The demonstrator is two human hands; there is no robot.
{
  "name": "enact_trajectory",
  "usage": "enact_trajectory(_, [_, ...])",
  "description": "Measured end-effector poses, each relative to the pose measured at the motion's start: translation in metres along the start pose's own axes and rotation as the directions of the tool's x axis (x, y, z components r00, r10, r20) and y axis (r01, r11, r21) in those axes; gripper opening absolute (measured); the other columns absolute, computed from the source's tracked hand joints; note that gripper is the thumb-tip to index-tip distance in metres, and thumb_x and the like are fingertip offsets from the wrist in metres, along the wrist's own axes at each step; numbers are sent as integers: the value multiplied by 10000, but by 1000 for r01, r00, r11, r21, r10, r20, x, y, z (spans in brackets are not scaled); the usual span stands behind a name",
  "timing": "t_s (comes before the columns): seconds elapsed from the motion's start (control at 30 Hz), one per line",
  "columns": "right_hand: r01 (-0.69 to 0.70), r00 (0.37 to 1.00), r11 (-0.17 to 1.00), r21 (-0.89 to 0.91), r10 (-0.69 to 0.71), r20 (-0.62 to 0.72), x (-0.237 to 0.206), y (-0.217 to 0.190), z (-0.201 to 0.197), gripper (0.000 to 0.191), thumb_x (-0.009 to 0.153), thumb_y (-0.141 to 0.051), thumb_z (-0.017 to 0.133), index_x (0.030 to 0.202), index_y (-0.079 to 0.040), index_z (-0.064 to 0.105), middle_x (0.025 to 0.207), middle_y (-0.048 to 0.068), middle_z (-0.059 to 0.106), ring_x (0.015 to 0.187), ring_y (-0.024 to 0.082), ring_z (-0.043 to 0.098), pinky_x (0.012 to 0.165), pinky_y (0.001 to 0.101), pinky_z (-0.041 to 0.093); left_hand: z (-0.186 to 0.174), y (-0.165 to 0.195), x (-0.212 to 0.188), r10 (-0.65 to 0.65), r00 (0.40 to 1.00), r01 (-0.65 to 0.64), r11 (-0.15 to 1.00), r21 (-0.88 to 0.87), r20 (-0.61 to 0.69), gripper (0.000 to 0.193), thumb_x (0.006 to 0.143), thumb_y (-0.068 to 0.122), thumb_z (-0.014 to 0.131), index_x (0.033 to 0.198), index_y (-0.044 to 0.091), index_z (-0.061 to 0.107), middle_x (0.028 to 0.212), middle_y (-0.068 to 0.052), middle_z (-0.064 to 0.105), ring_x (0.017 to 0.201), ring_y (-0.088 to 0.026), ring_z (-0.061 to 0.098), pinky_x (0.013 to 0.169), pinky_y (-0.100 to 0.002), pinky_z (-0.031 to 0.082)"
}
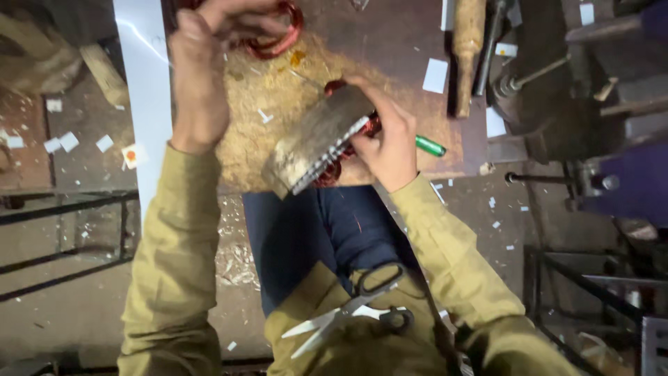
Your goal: The person winds copper wire into the slots of a stator core, using a wooden mallet to tap the windings into place and a screwdriver to adjust the wire. They repeatedly tap and adjust the coil while seated with the workpiece on their lap.
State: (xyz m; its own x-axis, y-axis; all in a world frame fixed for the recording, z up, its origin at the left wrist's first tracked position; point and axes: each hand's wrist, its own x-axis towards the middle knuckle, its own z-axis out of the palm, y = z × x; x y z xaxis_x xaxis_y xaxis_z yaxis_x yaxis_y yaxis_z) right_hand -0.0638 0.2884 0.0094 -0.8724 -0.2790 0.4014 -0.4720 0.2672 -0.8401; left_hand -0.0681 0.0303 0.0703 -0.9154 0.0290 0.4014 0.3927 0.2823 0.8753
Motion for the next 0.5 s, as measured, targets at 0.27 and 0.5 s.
enact_trajectory(0.27, [-18,1000,999,28,18,7,-1,-40,4,604,804,75,778,1361,-99,620,1342,108,701,1228,287,729,1052,323,606,36,0,1,216,904,-95,943,319,-369,738,1089,642,269,1287,44,653,1207,-134,706,1113,-243,693,1076,-432,528])
enact_trajectory(0.5, [227,973,971,72,-230,34,-2,-14,3,673,777,-102,835,1388,-59,556,1346,155,655,1235,330,690,1028,382,605,50,6,-1,282,931,-121,837,534,-231,590,1085,523,369,1222,38,675,1124,-142,716,1030,-249,697,1043,-460,503])
